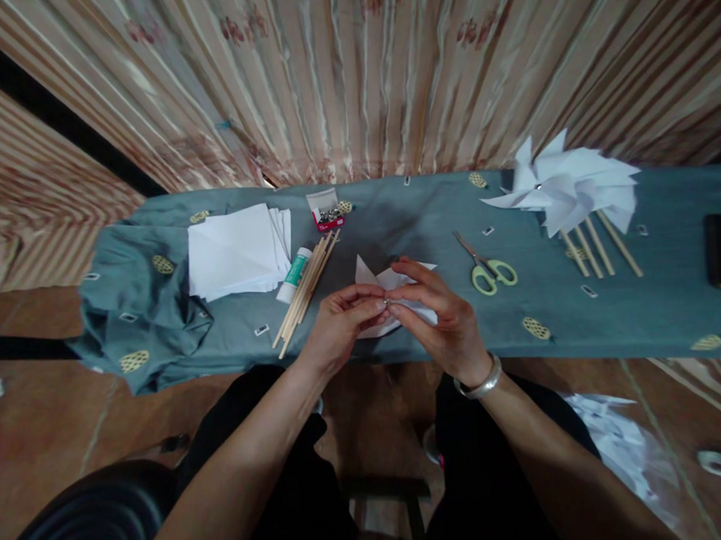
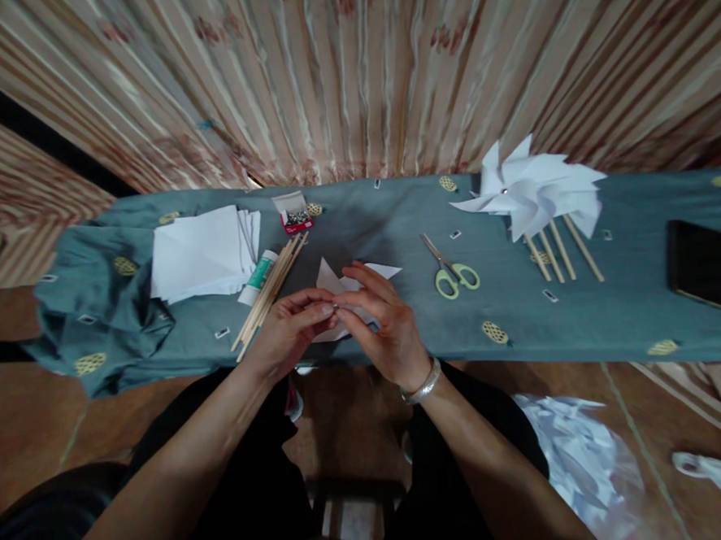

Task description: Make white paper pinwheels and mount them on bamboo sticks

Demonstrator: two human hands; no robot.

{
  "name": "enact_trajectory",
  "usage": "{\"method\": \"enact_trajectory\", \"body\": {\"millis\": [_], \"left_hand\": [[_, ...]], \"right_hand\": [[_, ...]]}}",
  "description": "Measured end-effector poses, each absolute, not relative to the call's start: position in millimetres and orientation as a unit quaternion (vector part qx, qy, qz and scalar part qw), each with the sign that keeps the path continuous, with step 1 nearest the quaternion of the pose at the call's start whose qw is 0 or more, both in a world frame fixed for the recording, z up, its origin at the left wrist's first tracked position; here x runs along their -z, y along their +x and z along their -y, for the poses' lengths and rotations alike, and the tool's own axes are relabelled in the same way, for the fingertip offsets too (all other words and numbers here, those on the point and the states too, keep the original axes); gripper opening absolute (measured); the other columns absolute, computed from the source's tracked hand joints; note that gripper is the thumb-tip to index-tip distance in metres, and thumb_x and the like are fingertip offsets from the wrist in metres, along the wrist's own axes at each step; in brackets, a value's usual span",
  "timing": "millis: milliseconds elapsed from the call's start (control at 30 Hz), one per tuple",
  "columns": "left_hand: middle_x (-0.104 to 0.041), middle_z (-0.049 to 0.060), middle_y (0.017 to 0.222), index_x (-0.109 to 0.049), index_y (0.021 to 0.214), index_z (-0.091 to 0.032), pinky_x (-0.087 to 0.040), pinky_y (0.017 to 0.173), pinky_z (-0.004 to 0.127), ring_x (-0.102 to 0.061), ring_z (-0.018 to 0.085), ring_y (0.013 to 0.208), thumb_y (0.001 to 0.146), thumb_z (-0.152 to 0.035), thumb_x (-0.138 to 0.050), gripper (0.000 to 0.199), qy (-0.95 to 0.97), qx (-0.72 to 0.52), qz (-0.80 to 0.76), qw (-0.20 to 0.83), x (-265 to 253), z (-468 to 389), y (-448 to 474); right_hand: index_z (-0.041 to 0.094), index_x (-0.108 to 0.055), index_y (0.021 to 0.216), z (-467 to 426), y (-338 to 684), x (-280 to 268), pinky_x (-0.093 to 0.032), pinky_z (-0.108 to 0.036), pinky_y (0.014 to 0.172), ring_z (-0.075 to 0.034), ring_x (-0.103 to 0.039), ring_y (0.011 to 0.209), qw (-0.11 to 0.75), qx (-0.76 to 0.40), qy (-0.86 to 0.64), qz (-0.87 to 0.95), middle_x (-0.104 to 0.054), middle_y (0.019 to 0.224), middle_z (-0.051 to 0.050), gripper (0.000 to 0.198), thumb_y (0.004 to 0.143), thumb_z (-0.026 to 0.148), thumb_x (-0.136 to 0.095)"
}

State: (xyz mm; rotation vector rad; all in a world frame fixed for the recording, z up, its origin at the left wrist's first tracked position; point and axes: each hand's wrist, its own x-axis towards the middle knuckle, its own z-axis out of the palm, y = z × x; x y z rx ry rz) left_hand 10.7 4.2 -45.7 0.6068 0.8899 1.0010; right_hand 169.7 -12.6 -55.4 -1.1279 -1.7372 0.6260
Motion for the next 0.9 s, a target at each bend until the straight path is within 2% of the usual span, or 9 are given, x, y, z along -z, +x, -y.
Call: {"method": "enact_trajectory", "body": {"millis": [333, 667, 800, 900], "left_hand": [[-0.072, 0.003, 0.072, -0.075, 0.081, -0.013, -0.053, 0.062, 0.016, -0.066, 0.007, 0.060, 0.058, -0.022, -0.088, 0.028, 0.209, -0.351, -0.373, 0.833, 56, 13, 0], [-0.073, 0.004, 0.075, -0.073, 0.086, -0.012, -0.055, 0.064, 0.019, -0.067, 0.009, 0.063, 0.062, -0.028, -0.087, 0.032, 0.180, -0.349, -0.374, 0.840, 57, 22, 10], [-0.070, 0.002, 0.069, -0.072, 0.083, -0.013, -0.051, 0.061, 0.021, -0.063, 0.009, 0.058, 0.067, -0.036, -0.081, 0.030, 0.263, -0.355, -0.407, 0.799, 54, 18, 8], [-0.061, -0.003, 0.055, -0.069, 0.071, -0.014, -0.042, 0.052, 0.020, -0.054, 0.008, 0.049, 0.070, -0.036, -0.077, 0.023, 0.444, -0.376, -0.483, 0.655, 56, 5, -8]], "right_hand": [[0.027, -0.068, 0.093, 23, 186, 50, -0.043, -0.048, 0.109, -0.023, -0.052, 0.131, 0.398, -0.272, -0.408, 0.775, -0.063, 0.132, -0.005, 0.009, 0.086, 0.022, -0.064], [0.024, -0.067, 0.086, 38, 177, 55, -0.048, -0.040, 0.103, -0.021, -0.062, 0.118, 0.436, -0.358, -0.461, 0.685, -0.069, 0.120, -0.007, 0.005, 0.086, 0.020, -0.063], [0.023, -0.067, 0.084, 30, 184, 61, -0.045, -0.041, 0.105, -0.022, -0.061, 0.119, 0.453, -0.386, -0.487, 0.640, -0.069, 0.121, -0.007, 0.003, 0.085, 0.025, -0.065], [0.022, -0.068, 0.083, 19, 202, 71, -0.048, -0.042, 0.100, -0.023, -0.065, 0.113, 0.472, -0.380, -0.521, 0.601, -0.070, 0.118, -0.007, 0.008, 0.082, 0.030, -0.068]]}}
